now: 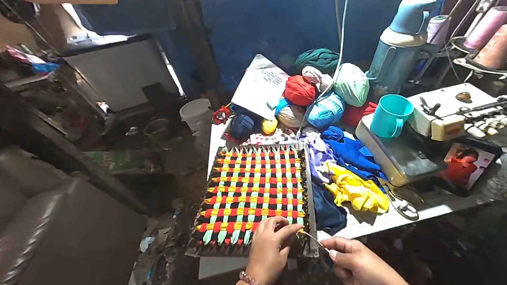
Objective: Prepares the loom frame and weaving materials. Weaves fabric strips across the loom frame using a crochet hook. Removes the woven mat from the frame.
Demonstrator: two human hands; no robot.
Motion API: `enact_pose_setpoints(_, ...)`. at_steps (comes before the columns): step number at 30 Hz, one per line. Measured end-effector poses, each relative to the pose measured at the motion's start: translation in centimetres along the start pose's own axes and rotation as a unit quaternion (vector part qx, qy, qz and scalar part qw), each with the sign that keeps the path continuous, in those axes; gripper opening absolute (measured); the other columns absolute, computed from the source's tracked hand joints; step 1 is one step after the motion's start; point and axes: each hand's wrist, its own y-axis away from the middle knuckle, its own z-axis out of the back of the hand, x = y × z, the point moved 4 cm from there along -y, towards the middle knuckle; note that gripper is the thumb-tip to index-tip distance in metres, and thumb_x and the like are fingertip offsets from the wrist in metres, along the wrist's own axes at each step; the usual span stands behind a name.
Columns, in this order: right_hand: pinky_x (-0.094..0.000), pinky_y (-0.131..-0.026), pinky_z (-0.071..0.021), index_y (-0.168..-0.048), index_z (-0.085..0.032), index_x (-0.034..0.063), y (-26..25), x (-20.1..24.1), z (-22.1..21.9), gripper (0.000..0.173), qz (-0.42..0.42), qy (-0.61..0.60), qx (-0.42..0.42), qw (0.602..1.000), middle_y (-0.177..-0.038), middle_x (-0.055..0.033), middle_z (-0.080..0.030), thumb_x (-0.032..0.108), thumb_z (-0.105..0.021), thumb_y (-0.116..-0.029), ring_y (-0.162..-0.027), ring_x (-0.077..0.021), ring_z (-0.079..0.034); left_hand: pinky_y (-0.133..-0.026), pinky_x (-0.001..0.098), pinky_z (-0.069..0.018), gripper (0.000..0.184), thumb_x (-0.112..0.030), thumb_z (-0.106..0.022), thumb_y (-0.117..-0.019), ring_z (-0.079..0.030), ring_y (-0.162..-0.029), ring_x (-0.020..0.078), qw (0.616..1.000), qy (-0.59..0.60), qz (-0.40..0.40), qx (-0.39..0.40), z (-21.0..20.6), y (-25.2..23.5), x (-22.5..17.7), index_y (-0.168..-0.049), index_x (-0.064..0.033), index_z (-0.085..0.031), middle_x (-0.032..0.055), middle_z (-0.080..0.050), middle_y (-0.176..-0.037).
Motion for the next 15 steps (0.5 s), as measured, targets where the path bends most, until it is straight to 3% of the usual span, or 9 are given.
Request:
enact_pose_setpoints(3,-0.0196,-0.043,-0.0334,-0.135,-0.057,0.0096,0.0,-1.1,-0.6,0.03,0.021,-0.053,-0.021,0.998,-0.071,0.0025,-0.047,0.012,-0.043,-0.1085,-0.047,-0.0045,-0.038,-0.109,0.054,-0.0418,0.039,-0.012,-0.071,-0.0896,-0.054,-0.131,0.0343,1.0,0.008,-0.015,0.016,0.3,-0.3,-0.5,-0.125,-0.0283,-0.076,0.0093,-0.064,-0.136)
enact_pose_setpoints(7,-0.0191,-0.043,-0.0348,-0.136,-0.057,0.0086,0.3,-1.8,-1.3,0.031,0.04,-0.076,-0.035,0.996,-0.072,0.0027,-0.048,0.011,-0.043,-0.1082,-0.047,-0.0042,-0.039,-0.103,0.0466,-0.0497,0.025,-0.014,-0.073,-0.0901,-0.064,-0.118,0.0285,0.997,0.044,-0.062,-0.007,-0.1,-1.0,-0.3,-0.114,-0.0166,-0.08,0.0075,-0.072,-0.124)
enact_pose_setpoints(15,-0.0205,-0.043,-0.0331,-0.139,-0.057,0.0071,0.2,-2.4,-1.5,0.035,0.08,-0.034,-0.039,0.995,-0.069,0.0038,-0.047,0.011,-0.044,-0.1064,-0.046,-0.0043,-0.037,-0.11,0.045,-0.0441,0.028,-0.006,-0.068,-0.0911,-0.058,-0.129,0.0238,0.989,0.039,-0.07,0.125,0.8,-2.9,0.2,-0.114,-0.0166,-0.08,0.0045,-0.069,-0.131)
